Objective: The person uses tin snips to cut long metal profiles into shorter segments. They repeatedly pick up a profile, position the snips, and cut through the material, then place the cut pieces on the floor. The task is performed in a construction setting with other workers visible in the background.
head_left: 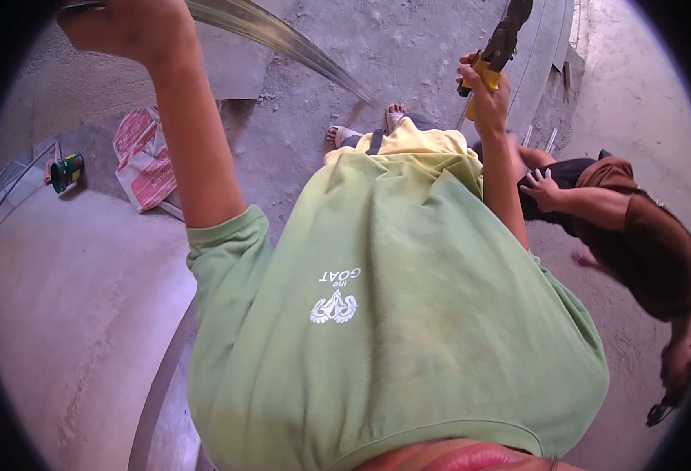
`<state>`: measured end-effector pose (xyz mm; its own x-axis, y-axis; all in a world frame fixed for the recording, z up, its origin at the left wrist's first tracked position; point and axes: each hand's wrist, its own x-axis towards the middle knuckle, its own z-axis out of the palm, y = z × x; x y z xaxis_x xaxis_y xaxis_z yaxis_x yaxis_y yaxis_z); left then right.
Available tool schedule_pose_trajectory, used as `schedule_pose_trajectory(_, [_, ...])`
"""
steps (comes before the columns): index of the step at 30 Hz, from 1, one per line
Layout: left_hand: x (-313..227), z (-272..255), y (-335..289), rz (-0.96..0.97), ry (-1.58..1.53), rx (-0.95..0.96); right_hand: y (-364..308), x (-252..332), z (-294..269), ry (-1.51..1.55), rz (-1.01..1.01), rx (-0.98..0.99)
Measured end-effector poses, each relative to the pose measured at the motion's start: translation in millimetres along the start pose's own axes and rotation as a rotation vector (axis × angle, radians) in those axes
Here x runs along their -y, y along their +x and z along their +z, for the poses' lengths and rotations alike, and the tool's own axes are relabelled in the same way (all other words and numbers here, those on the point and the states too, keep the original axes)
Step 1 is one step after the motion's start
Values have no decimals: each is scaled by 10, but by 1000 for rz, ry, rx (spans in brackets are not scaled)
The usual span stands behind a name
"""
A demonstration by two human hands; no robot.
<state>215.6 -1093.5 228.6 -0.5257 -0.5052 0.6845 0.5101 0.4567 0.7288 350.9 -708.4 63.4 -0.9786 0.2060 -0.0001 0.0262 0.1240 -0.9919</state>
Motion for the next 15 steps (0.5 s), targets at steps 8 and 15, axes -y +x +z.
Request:
schedule_pose_trajectory(8, [-20, -45, -204, 90, 390, -69, -111, 5, -67, -7, 8, 90])
schedule_pose_trajectory(15, [-392, -425, -472, 208, 523, -318, 5, -285, -139, 110, -19, 313])
